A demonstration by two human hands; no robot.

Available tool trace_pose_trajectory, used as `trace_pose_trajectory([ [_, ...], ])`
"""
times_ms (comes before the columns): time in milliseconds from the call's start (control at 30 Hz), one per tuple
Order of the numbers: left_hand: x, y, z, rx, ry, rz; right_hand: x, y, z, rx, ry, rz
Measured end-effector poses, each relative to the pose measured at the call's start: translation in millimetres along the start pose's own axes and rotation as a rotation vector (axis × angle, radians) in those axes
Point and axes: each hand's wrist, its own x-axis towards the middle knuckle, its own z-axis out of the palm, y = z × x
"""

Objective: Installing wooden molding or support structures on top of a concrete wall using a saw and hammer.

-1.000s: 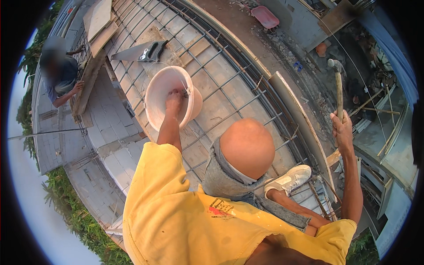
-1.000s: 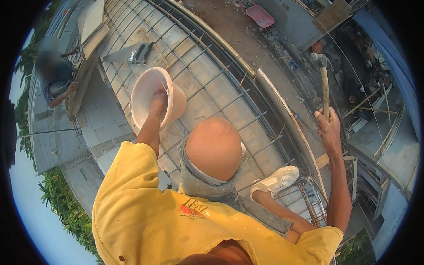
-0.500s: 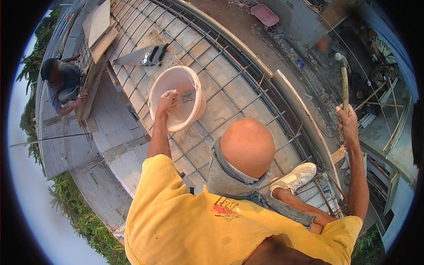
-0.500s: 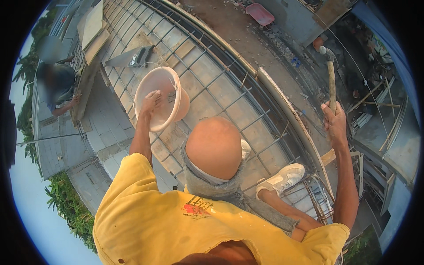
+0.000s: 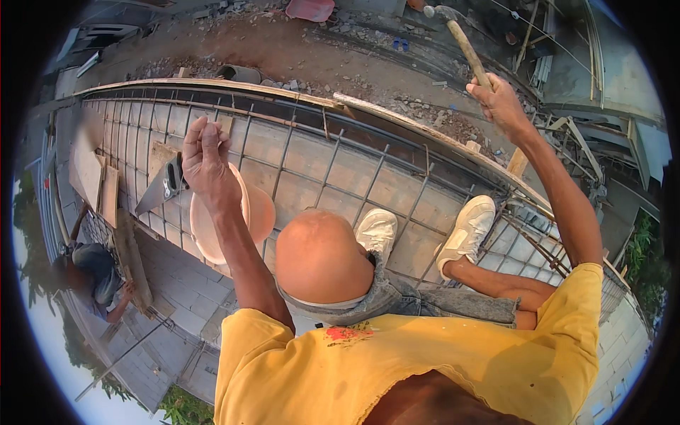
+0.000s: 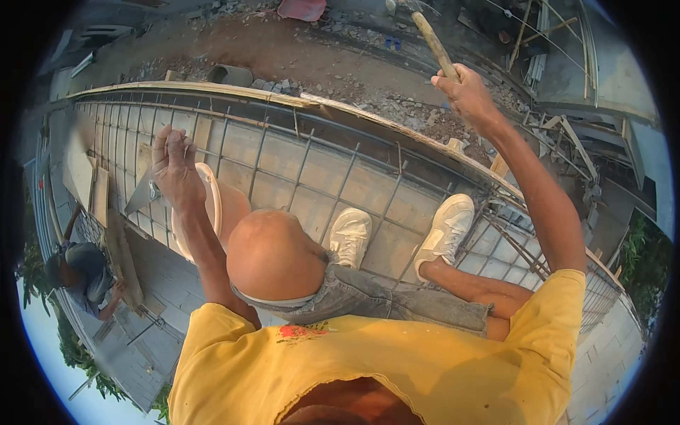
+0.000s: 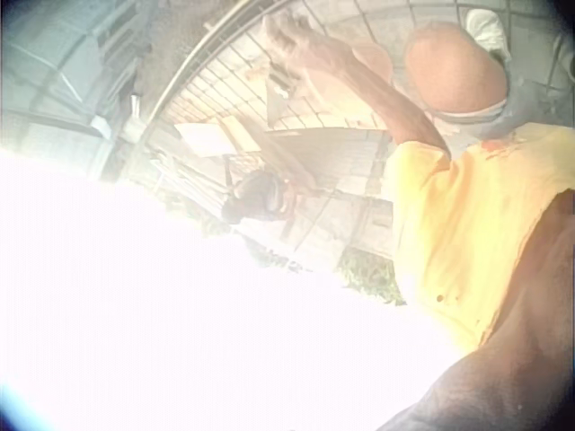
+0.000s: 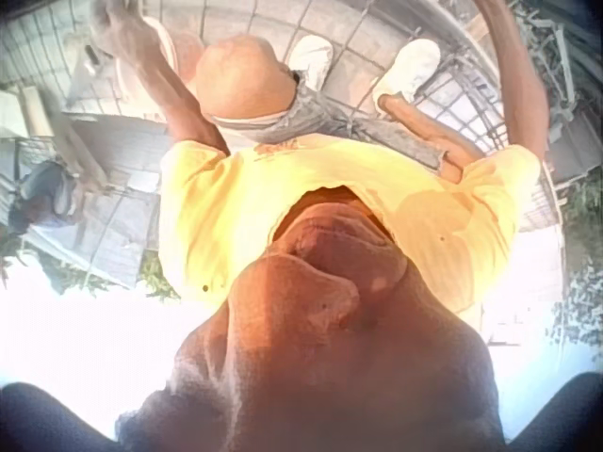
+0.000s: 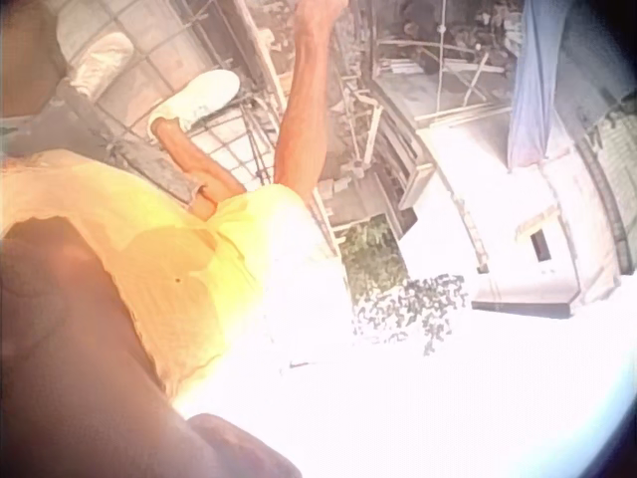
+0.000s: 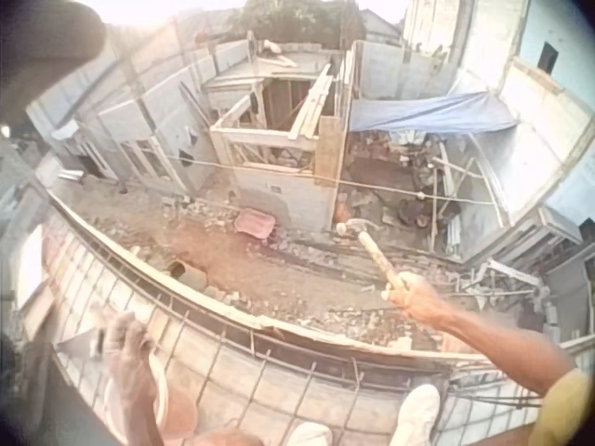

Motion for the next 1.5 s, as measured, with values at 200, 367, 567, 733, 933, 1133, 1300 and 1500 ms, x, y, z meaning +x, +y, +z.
trace_pose_trajectory([
  [200, 20, -97, 193, 0.078, -0.855, -0.313, 16, 34, -22, 0.0, 0.092, 0.124],
  [367, 38, -185, 246, 0.569, -1.363, -0.204, 24, 69, -43, -0.051, 0.058, 0.243],
  [567, 50, -274, 260, 1.188, -1.459, -0.088, 41, 126, -24, -0.297, 0.187, 0.299],
  [733, 56, -302, 277, 1.33, -1.531, -0.091, 37, 142, -15, -0.136, 0.259, 0.356],
  [933, 42, -321, 287, 1.281, -1.595, -0.067, 40, 151, -8, -0.076, 0.295, 0.368],
  [1133, 7, -345, 296, 1.155, -1.511, -0.283, 30, 157, -15, 0.071, 0.29, 0.384],
  [1300, 28, -377, 265, 1.106, -1.561, -0.285, 28, 149, -5, 0.405, 0.234, 0.381],
  [1500, 31, -358, 251, 1.209, -1.545, -0.486, 9, 145, -18, 0.311, 0.119, 0.432],
])
